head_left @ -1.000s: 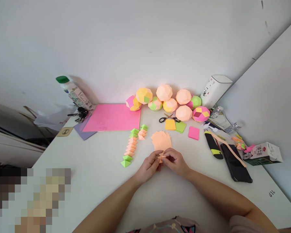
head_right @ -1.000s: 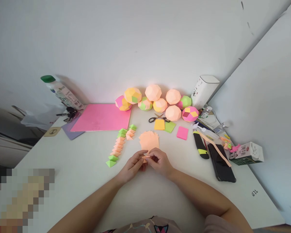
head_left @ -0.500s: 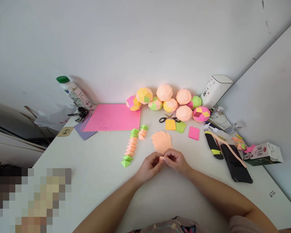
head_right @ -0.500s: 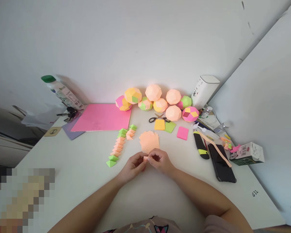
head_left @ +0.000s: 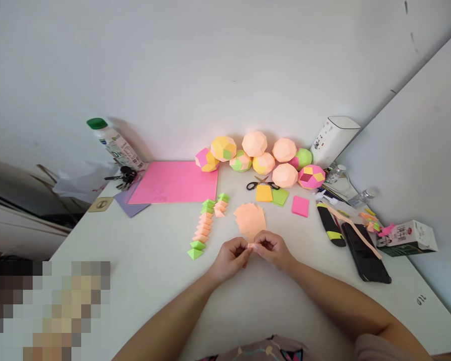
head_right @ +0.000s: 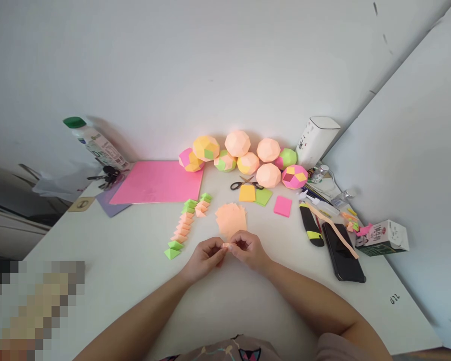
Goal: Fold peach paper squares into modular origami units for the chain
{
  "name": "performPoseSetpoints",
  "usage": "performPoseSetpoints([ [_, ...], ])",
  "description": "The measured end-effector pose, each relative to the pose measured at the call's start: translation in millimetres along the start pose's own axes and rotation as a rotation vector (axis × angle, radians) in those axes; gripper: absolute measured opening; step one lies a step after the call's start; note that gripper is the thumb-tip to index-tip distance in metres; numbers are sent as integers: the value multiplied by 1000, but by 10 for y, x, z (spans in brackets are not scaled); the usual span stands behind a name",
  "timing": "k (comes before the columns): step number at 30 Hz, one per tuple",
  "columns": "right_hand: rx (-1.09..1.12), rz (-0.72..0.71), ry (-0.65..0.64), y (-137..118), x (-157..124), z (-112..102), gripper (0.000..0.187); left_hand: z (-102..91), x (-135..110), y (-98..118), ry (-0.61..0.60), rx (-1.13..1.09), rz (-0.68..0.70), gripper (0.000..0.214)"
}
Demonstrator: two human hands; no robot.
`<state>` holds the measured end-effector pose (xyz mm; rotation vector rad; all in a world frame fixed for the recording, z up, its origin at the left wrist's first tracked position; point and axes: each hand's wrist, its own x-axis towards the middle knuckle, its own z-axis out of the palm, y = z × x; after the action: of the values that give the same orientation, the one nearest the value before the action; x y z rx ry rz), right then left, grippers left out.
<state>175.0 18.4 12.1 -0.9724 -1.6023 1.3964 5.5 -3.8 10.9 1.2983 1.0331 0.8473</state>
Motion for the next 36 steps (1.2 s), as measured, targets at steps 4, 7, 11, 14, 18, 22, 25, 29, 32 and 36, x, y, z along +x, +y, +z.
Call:
performPoseSetpoints([
  [4,11,10,8,3,2,-2,23,-14,-1,7,-13,-28,-5,32],
  [7,28,28,19,20,5,-6,22,-30,-2,34,-23,-83,-11,31],
  [11,33,34,5,17,11,-11,22,-51,4,22,-33,-134,-14,30],
  [14,15,31,3,4,17,-13,24,-59,12,6,-44,-130,-30,31],
  [18,40,52,-15,18,23,-16,25,-58,18,23,-55,-84,-38,28],
  [22,60,72,-24,42,18,-17,25,-50,13,40,-51,-62,-29,25],
  [25,79,74,-18,27,15,-10,23,-43,-1,49,-46,-52,-11,22],
  [29,107,82,2,-30,20,11,24,-25,-13,62,-64,-9,5,25],
  [32,101,83,3,-48,23,24,24,-9,-7,43,-42,56,24,29],
  [36,95,85,-15,-24,17,23,22,1,3,6,-20,57,78,28],
])
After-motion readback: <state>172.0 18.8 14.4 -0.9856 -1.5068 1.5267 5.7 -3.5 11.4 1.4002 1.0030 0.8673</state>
